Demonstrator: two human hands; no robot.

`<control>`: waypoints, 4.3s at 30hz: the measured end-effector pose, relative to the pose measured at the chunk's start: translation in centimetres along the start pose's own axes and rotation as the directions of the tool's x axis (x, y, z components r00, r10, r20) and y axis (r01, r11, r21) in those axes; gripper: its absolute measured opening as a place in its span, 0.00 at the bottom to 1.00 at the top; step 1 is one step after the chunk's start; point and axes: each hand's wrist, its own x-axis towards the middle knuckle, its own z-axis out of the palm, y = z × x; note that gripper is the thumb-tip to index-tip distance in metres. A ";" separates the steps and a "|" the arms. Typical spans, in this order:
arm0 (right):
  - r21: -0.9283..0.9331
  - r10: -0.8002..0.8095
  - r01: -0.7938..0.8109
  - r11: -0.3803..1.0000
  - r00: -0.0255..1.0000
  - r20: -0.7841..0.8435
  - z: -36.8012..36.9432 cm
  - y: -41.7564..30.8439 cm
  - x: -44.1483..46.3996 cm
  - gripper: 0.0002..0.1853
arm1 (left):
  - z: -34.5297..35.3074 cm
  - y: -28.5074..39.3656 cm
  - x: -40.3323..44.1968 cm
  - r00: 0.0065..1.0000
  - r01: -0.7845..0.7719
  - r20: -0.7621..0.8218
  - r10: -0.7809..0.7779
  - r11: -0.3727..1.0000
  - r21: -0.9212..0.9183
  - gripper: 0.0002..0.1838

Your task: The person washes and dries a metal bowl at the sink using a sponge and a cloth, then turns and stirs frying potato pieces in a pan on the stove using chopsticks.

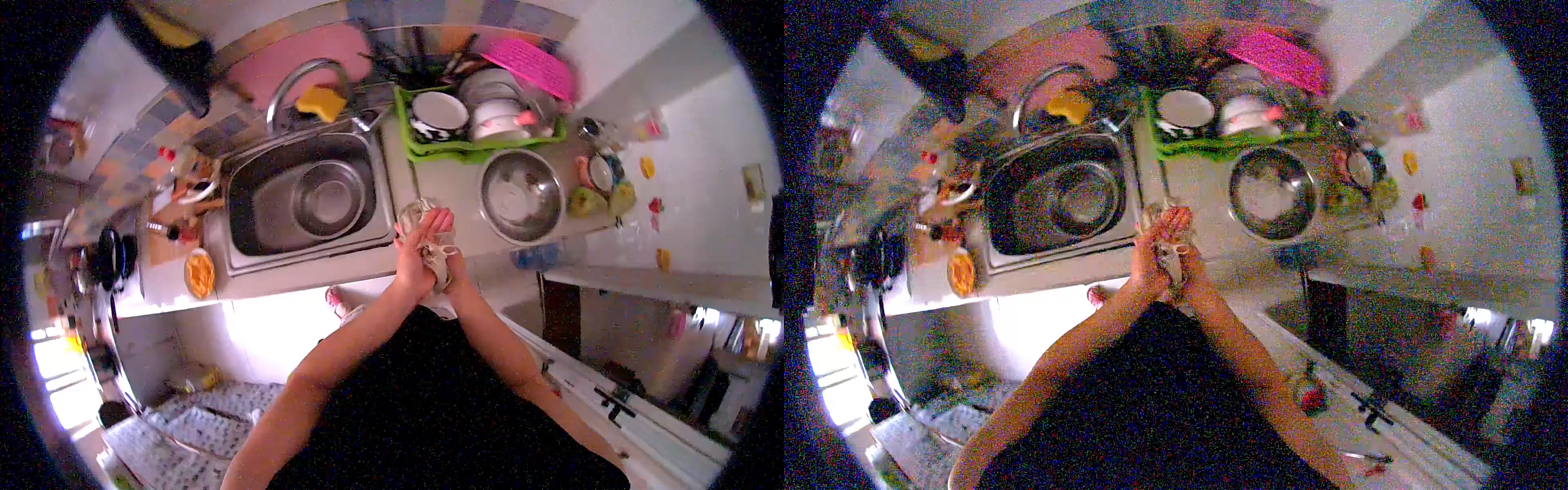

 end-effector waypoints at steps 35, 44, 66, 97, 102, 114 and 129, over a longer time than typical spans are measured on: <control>-0.931 -0.342 0.343 0.127 0.896 0.283 28.7 14.8 1.4 0.21 | -14.8 33.8 -34.9 0.727 -0.124 0.005 0.687 0.125 0.984 0.16; -0.890 0.108 -0.176 0.421 0.984 -0.143 25.6 17.2 8.8 0.26 | -28.2 37.1 -25.7 0.616 -0.185 0.012 0.788 0.129 0.974 0.26; -0.682 -0.923 0.688 -0.247 0.048 0.383 51.6 -8.3 25.8 0.32 | 6.4 49.1 -3.0 0.412 -0.503 0.710 0.572 -0.507 0.700 0.23; -0.302 -0.526 0.911 0.279 0.409 0.746 49.3 8.5 10.5 0.32 | 10.6 51.7 -6.3 0.267 -0.697 0.444 0.855 -0.146 0.702 0.15; -0.447 -0.554 0.864 0.231 0.495 0.669 46.9 16.8 11.7 0.30 | 3.0 52.2 -13.3 0.398 -0.723 0.721 0.567 -0.290 0.627 0.26; -0.627 -0.063 0.746 0.227 0.653 0.754 58.6 49.6 15.7 0.08 | -28.1 61.6 -46.8 0.489 -0.216 0.078 0.869 0.034 0.976 0.16; -0.813 -0.331 0.301 -0.498 0.801 0.499 66.4 57.6 32.8 0.23 | -39.0 76.0 -51.7 0.651 -0.218 -0.117 0.750 0.333 0.917 0.13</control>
